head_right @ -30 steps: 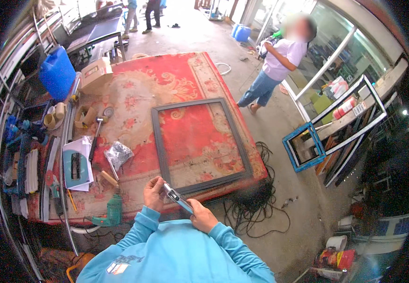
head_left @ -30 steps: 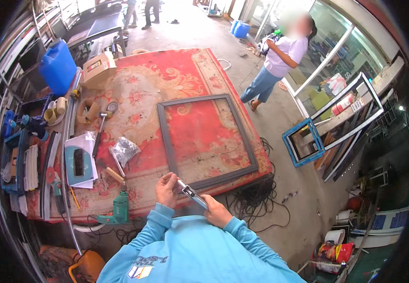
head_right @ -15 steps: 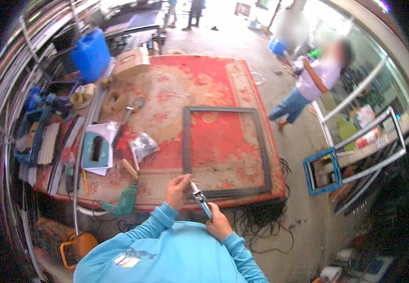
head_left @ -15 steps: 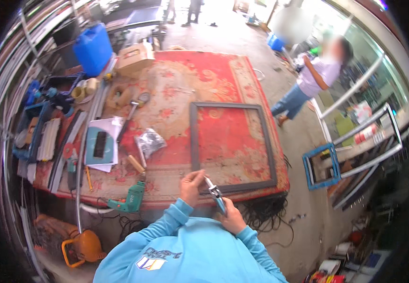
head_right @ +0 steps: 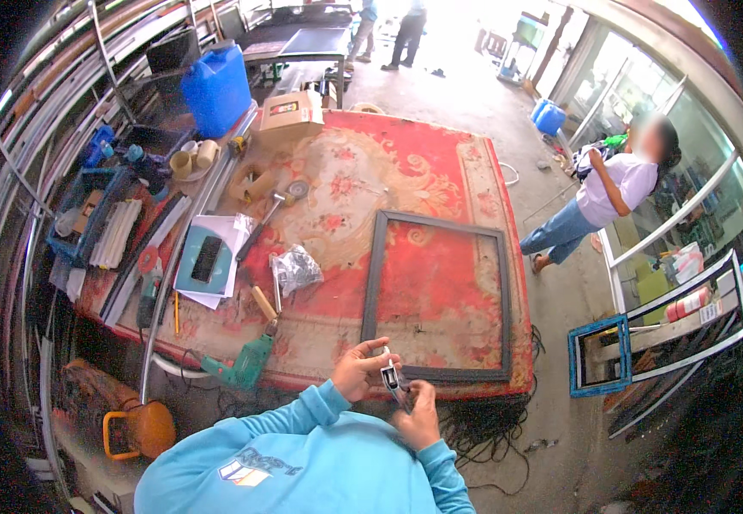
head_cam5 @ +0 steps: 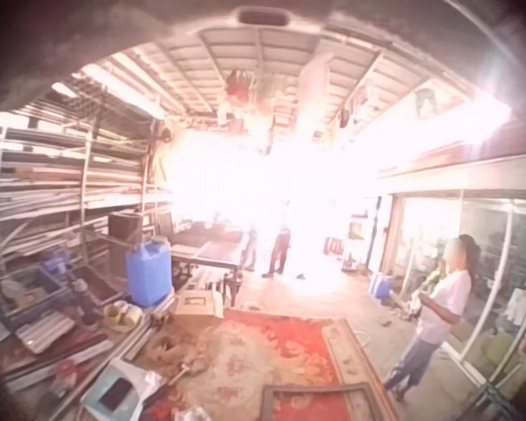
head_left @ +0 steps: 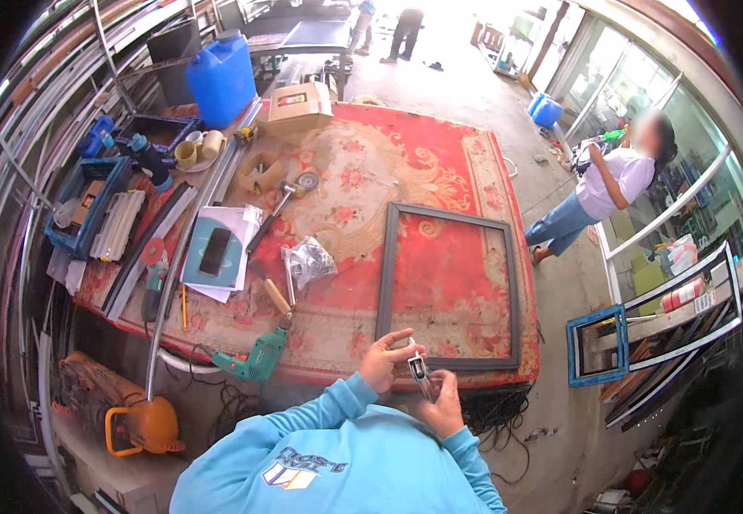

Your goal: The person is assembling an aluminum window frame using a drill and a rivet gun.

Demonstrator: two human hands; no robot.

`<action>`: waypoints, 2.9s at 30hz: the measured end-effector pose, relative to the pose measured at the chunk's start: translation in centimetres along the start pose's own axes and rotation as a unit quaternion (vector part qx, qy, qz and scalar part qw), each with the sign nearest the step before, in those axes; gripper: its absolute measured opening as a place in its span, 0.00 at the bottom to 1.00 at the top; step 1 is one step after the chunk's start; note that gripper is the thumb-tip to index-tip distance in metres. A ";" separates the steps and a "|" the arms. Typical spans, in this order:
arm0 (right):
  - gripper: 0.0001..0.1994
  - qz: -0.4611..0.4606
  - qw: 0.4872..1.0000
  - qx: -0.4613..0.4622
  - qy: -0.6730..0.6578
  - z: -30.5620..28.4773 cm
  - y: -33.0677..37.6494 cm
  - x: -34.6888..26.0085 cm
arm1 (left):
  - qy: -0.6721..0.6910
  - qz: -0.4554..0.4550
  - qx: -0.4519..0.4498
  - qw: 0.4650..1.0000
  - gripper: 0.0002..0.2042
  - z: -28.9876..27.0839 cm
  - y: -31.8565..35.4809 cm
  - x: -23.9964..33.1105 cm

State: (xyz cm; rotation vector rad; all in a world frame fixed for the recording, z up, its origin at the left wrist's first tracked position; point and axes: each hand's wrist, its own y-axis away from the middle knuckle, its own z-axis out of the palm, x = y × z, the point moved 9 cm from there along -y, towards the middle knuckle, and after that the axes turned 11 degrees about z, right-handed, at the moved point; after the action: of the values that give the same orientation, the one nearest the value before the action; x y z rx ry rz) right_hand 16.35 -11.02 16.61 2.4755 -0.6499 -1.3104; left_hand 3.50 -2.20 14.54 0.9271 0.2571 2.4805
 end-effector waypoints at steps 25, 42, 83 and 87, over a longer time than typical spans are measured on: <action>0.39 0.132 0.978 -0.160 0.002 6.3 -7.6 7.5 | -0.747 0.168 -0.016 0.643 0.35 -15.9 -4.1 -3.1; 0.36 0.069 0.973 -0.203 0.086 11.3 -9.7 6.6 | -0.787 0.206 0.000 0.582 0.33 -16.8 -3.4 -4.9; 0.21 -0.018 0.933 -0.124 0.337 12.5 -10.8 0.1 | -0.755 0.217 -0.002 0.619 0.31 -17.6 -2.7 -4.6; 0.20 -0.034 0.909 -0.145 0.388 13.8 -11.3 0.0 | -0.752 0.191 -0.006 0.631 0.31 -18.1 -2.8 -4.8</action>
State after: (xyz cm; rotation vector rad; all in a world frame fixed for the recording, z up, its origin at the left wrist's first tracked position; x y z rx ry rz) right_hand 7.88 -1.57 4.08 2.4738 -0.1521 -0.3070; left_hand -4.20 -2.25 -2.72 2.7750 -0.5784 1.1041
